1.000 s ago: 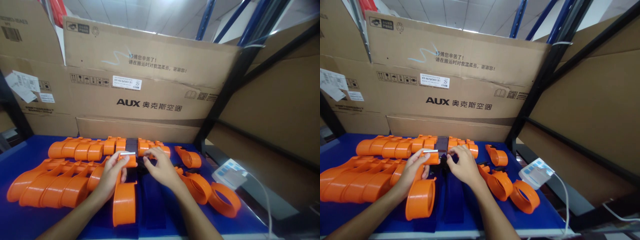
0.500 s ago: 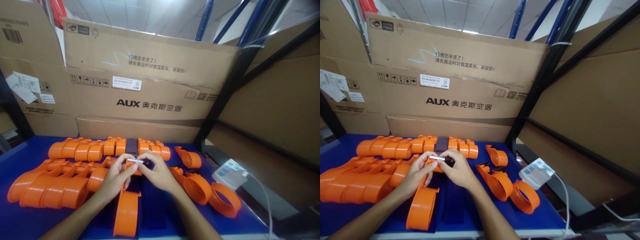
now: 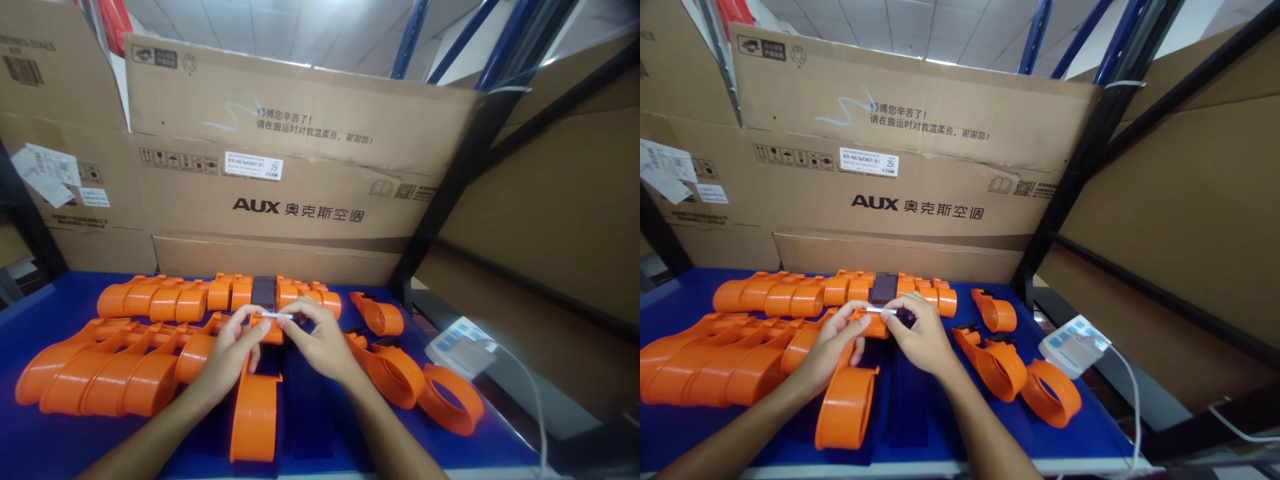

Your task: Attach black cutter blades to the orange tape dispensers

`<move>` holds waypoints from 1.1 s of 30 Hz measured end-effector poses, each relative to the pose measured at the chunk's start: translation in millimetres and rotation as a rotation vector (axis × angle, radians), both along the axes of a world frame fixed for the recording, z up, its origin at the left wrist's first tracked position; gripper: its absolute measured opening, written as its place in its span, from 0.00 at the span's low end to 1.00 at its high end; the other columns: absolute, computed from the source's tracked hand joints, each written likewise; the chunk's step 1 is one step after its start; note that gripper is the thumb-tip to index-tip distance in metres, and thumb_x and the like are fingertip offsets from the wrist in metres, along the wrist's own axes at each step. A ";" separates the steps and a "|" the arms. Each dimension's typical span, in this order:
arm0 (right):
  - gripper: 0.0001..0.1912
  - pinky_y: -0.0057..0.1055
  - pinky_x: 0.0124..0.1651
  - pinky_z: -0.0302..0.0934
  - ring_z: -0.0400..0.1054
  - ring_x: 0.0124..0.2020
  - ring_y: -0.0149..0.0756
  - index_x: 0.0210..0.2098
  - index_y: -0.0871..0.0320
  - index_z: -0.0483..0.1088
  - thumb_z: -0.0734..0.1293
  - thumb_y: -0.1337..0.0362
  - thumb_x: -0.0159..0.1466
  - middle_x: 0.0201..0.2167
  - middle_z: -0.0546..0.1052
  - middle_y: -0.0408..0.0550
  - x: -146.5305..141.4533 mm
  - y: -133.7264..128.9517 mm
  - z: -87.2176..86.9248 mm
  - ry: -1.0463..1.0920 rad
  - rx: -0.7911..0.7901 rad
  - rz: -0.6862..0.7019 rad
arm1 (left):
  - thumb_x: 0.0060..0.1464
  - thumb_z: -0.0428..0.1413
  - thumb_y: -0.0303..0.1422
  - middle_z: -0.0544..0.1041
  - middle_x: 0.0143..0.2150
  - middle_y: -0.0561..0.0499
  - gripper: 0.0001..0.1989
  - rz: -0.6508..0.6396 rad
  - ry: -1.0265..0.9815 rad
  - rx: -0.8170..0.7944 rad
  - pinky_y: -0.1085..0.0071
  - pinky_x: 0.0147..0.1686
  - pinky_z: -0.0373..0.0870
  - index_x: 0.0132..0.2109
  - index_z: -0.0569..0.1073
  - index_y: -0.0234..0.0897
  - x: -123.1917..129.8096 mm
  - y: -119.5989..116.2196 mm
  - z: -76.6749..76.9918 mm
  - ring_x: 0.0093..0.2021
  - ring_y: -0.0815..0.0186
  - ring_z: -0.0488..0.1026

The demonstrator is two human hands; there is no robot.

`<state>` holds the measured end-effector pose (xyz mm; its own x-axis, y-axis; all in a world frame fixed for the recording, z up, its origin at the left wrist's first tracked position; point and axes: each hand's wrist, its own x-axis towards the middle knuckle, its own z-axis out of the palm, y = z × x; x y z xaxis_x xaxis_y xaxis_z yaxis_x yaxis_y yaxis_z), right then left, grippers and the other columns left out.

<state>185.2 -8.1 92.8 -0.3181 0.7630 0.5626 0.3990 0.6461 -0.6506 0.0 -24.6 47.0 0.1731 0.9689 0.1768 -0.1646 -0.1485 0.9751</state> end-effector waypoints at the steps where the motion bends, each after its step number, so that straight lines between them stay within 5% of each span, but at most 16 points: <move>1: 0.06 0.32 0.39 0.61 0.70 0.35 0.37 0.37 0.55 0.77 0.68 0.61 0.67 0.33 0.78 0.45 1.0 0.3 0.5 0.008 0.002 -0.014 | 0.60 0.58 0.46 0.65 0.16 0.62 0.18 0.014 -0.008 -0.002 0.77 0.17 0.54 0.50 0.69 0.40 -0.5 0.4 0.3 0.13 0.73 0.60; 8: 0.07 0.31 0.39 0.62 0.71 0.34 0.37 0.34 0.56 0.75 0.67 0.61 0.67 0.32 0.78 0.45 8.8 -1.6 6.6 0.060 0.028 -0.078 | 0.58 0.59 0.47 0.65 0.15 0.62 0.20 0.075 -0.061 -0.023 0.77 0.17 0.56 0.51 0.69 0.40 -5.3 2.3 4.2 0.13 0.73 0.60; 16: 0.04 0.31 0.39 0.60 0.69 0.35 0.38 0.29 0.56 0.70 0.66 0.67 0.61 0.30 0.77 0.44 32.1 11.8 7.3 -0.116 0.078 -0.359 | 0.58 0.58 0.47 0.66 0.14 0.61 0.20 0.109 -0.107 -0.053 0.77 0.17 0.57 0.50 0.69 0.40 -8.1 1.8 8.3 0.13 0.72 0.60; 23: 0.04 0.31 0.39 0.60 0.71 0.37 0.39 0.32 0.55 0.75 0.68 0.64 0.62 0.32 0.78 0.47 36.6 15.9 -1.9 -0.462 -0.072 -0.250 | 0.58 0.58 0.47 0.65 0.14 0.62 0.19 0.103 -0.121 -0.044 0.77 0.17 0.57 0.50 0.69 0.41 -5.9 -1.4 9.6 0.12 0.72 0.60; 33: 0.11 0.35 0.40 0.62 0.69 0.35 0.40 0.31 0.56 0.73 0.64 0.61 0.69 0.30 0.77 0.47 29.5 9.9 7.9 -0.320 0.088 -0.172 | 0.58 0.58 0.49 0.69 0.18 0.60 0.21 0.184 -0.198 -0.046 0.77 0.18 0.60 0.50 0.69 0.40 -3.2 -2.9 14.8 0.15 0.71 0.64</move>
